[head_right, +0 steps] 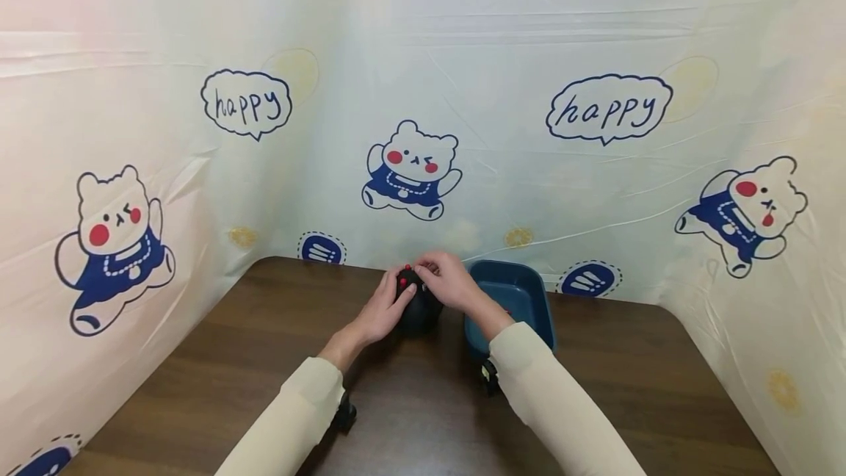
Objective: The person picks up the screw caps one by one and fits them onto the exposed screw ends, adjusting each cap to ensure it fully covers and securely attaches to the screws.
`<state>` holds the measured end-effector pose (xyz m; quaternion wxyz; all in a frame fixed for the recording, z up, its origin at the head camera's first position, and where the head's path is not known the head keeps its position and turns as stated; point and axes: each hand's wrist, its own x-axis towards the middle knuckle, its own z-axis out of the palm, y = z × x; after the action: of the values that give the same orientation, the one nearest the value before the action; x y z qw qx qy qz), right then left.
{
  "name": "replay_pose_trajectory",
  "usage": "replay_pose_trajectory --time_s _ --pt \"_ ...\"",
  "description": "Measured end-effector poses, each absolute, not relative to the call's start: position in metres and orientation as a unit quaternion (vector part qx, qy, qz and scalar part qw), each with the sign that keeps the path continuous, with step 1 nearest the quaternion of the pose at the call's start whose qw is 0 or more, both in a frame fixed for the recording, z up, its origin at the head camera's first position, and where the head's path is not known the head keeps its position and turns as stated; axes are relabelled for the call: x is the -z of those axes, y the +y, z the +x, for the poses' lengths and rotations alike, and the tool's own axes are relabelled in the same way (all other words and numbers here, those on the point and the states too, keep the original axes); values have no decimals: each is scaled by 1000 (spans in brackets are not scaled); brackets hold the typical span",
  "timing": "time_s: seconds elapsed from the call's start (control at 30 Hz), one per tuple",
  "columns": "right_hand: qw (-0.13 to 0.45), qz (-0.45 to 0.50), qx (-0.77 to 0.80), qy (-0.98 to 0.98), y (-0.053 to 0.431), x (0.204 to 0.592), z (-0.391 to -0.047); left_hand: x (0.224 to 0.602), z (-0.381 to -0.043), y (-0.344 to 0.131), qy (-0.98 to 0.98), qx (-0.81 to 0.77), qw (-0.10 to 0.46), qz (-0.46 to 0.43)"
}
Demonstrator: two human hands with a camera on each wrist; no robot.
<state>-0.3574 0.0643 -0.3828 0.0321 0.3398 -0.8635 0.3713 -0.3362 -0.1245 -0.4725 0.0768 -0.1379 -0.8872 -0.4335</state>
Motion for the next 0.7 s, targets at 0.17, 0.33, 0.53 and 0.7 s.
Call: replay_pose_trajectory --time_s 0.17,0.33,0.53,0.7 --pt "27 337 -358 -870 76 380 -358 476 -340 -125 -890 432 70 -132" --pt "28 333 -348 -876 83 377 -357 474 -338 -124 -892 425 80 -132" --pt "28 321 -329 -887 89 376 -357 470 -333 -122 -894 419 88 -133" --pt "26 321 -319 -891 96 376 -358 469 -333 -122 -893 420 94 -133"
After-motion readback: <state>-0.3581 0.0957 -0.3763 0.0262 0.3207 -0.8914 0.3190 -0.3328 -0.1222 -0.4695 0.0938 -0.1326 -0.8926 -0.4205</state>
